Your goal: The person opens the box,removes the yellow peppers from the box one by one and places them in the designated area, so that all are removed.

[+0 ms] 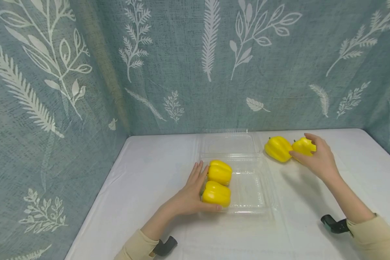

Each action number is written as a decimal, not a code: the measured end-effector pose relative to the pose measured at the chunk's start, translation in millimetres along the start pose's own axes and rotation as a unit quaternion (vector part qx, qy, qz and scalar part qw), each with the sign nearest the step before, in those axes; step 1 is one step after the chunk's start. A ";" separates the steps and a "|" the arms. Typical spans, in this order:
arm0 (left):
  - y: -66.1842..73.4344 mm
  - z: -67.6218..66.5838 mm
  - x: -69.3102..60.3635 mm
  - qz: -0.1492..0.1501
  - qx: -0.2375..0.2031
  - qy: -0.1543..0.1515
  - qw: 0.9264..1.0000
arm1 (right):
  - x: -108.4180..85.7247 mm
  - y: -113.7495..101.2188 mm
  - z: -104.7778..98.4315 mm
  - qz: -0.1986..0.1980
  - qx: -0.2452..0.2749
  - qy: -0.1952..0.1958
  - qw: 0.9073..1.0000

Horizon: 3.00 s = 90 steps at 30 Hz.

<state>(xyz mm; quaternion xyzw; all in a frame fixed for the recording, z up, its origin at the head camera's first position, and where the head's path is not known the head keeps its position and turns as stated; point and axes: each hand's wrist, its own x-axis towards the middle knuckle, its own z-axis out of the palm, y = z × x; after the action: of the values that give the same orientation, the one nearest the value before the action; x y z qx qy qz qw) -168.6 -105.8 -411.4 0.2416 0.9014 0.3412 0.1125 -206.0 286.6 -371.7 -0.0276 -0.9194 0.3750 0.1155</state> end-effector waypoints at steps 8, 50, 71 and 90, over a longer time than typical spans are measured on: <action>-1.1 0.5 0.6 -0.002 -0.003 -0.001 1.000 | -10.6 -26.0 16.5 -0.067 0.024 -0.035 0.997; 0.1 -2.0 0.3 -0.003 -0.002 -0.012 1.000 | -28.3 -74.9 103.1 -0.212 0.093 -0.207 0.951; -1.3 -1.3 0.8 0.004 -0.001 -0.012 1.000 | -24.0 -90.3 123.8 -0.304 0.023 -0.240 0.922; -0.6 -0.5 0.3 0.002 -0.007 -0.014 1.000 | -20.3 -93.3 132.5 -0.328 -0.005 -0.254 0.910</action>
<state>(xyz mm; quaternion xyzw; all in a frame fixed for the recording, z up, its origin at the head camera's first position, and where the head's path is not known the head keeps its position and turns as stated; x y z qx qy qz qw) -169.3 -106.3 -411.4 0.2471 0.8970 0.3443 0.1257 -213.8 126.4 -402.4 0.3707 -0.8768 0.3063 -0.0056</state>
